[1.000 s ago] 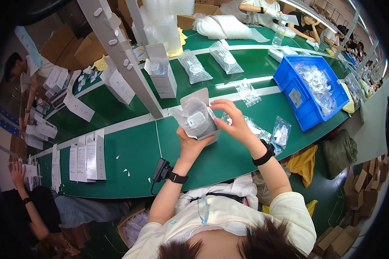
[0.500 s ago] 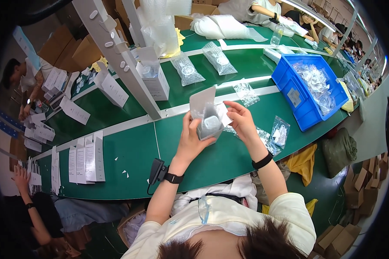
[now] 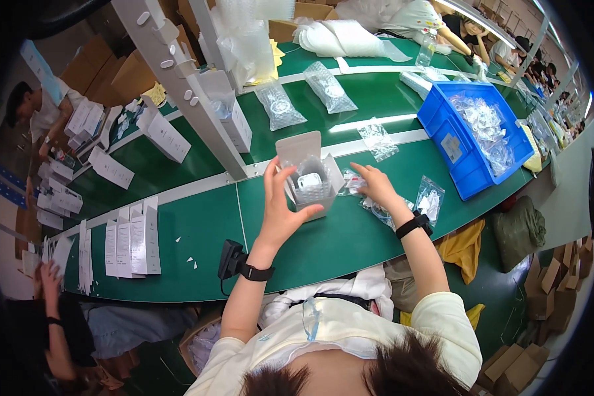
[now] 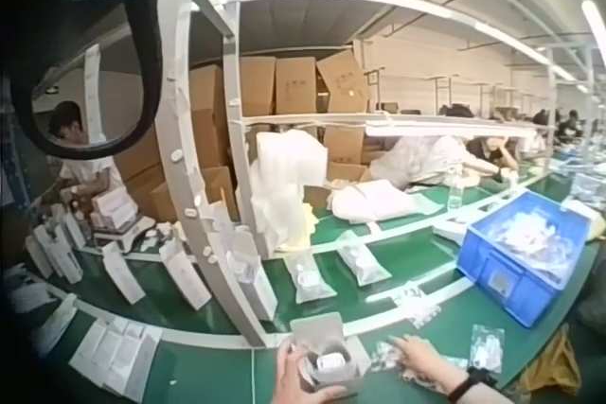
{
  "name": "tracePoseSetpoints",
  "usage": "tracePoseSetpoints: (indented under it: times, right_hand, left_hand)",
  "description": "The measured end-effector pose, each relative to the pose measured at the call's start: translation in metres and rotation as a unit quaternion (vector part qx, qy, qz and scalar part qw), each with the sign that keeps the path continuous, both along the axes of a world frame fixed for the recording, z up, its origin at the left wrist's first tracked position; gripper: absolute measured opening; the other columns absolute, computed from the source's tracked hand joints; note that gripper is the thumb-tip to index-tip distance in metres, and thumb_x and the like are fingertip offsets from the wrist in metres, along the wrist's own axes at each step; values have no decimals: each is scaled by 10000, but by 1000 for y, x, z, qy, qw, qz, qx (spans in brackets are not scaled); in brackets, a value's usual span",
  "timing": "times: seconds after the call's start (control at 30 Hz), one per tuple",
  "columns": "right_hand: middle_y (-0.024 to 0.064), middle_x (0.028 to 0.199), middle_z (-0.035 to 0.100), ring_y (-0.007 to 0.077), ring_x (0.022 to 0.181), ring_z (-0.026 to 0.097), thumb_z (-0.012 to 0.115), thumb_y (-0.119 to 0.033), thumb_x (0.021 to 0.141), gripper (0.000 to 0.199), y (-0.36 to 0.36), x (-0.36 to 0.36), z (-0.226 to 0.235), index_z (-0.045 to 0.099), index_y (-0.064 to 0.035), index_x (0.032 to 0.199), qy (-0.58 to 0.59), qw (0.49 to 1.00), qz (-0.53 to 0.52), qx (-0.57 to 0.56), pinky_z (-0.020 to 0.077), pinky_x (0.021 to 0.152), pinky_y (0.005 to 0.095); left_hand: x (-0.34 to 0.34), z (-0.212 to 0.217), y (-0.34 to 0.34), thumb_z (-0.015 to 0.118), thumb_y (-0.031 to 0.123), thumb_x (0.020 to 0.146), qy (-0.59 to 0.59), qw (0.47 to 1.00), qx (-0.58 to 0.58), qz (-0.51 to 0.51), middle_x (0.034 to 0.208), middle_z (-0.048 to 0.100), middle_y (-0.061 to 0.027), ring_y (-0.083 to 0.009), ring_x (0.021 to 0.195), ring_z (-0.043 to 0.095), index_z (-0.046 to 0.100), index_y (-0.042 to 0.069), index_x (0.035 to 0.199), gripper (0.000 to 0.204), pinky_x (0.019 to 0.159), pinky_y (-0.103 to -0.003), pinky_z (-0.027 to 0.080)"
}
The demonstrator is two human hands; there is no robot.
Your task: Packaging small electronic components or products into boxes at an assembly line.
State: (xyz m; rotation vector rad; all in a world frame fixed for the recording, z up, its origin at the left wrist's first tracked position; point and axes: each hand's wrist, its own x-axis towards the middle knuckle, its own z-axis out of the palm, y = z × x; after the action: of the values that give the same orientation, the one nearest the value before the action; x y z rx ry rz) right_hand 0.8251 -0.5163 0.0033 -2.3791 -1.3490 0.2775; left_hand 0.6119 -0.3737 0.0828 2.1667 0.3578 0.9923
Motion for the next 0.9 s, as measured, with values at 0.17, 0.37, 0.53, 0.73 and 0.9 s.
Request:
tracePoseSetpoints:
  times: [0.17,0.37,0.53,0.73,0.9]
  right_hand:
    - [114,1026,537,287,930,545,572,11,726,567,3,7,23,400,-119,1251,3,974,16,227,448,801,344]
    - [123,1031,545,249,964,542,507,62,765,412,22,-65,117,380,-71,1133,439,609,21,660,447,832,343]
    - [145,1024,544,269,975,540,525,99,729,430,47,-100,105,377,-83,1090,317,726,58,608,453,823,360]
    - [146,995,551,305,934,550,628,95,620,494,50,-96,81,447,-76,1045,-66,840,137,521,463,782,382]
    - [117,977,556,312,872,559,664,50,580,342,41,-102,104,557,-49,889,-167,886,155,405,468,728,374]
  left_hand:
    - [-1,11,16,740,119,591,71,997,-15,-34,1181,434,-143,-317,1017,490,611,29,836,291,827,-373,417]
    - [4,22,13,705,85,592,89,993,-54,47,1063,526,-113,-269,839,566,607,-4,667,152,717,-336,457]
    - [11,26,12,686,69,596,99,988,-92,75,1006,565,-97,-220,754,600,609,4,643,111,622,-308,476]
    - [11,12,17,678,43,596,42,987,-141,66,979,588,-93,-200,775,611,610,10,640,87,565,-270,482]
    - [12,7,24,678,26,598,6,982,-176,70,964,597,-97,-194,818,608,609,6,646,86,557,-250,481]
